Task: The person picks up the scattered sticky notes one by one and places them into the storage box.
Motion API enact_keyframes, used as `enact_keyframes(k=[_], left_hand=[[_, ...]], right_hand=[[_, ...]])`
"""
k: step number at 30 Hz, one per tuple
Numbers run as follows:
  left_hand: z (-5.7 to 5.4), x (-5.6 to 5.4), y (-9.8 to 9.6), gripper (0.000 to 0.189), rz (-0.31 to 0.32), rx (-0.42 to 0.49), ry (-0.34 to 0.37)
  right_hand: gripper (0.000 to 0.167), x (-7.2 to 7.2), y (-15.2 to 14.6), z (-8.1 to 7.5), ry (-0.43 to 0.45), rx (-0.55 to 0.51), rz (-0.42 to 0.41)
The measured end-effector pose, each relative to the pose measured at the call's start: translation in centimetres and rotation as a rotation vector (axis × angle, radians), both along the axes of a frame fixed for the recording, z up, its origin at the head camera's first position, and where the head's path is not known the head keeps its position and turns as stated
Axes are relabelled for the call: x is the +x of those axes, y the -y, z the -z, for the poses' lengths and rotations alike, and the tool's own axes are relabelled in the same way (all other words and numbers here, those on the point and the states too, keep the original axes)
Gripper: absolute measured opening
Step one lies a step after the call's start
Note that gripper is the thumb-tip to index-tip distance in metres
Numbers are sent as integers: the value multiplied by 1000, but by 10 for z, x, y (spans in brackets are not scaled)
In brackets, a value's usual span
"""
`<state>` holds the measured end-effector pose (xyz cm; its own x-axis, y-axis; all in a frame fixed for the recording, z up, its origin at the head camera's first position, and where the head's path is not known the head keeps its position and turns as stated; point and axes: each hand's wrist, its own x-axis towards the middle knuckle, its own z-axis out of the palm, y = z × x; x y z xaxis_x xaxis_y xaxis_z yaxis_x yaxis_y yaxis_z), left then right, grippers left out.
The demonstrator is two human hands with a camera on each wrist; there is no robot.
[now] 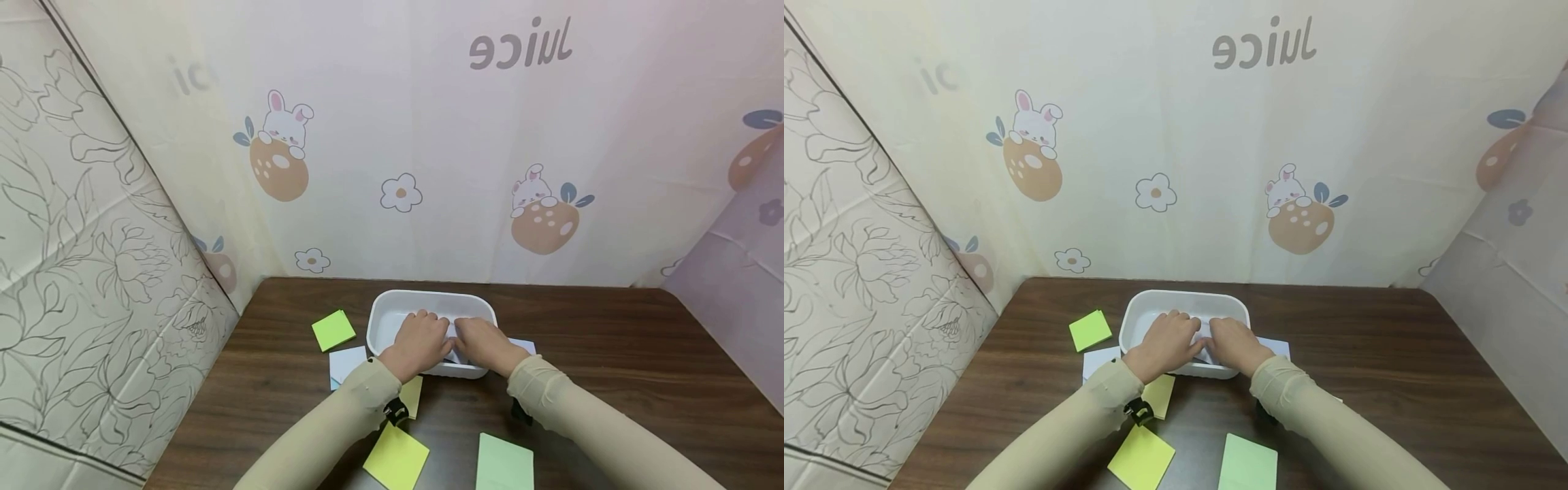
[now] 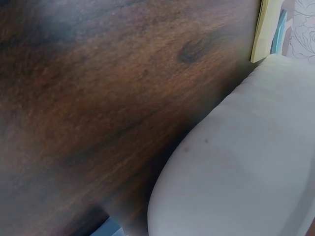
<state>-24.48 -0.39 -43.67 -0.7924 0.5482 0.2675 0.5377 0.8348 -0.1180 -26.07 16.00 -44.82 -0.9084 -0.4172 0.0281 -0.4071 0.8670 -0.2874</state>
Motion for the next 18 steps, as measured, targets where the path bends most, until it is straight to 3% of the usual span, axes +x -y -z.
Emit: enact_keyframes(k=[14, 18], left_hand=[[4, -1, -1, 28, 9, 3, 6], [3, -1, 0, 24, -4, -7, 21]], right_hand=[[19, -2, 0, 1, 9, 11, -10], [31, -1, 1, 1, -18, 3, 0]])
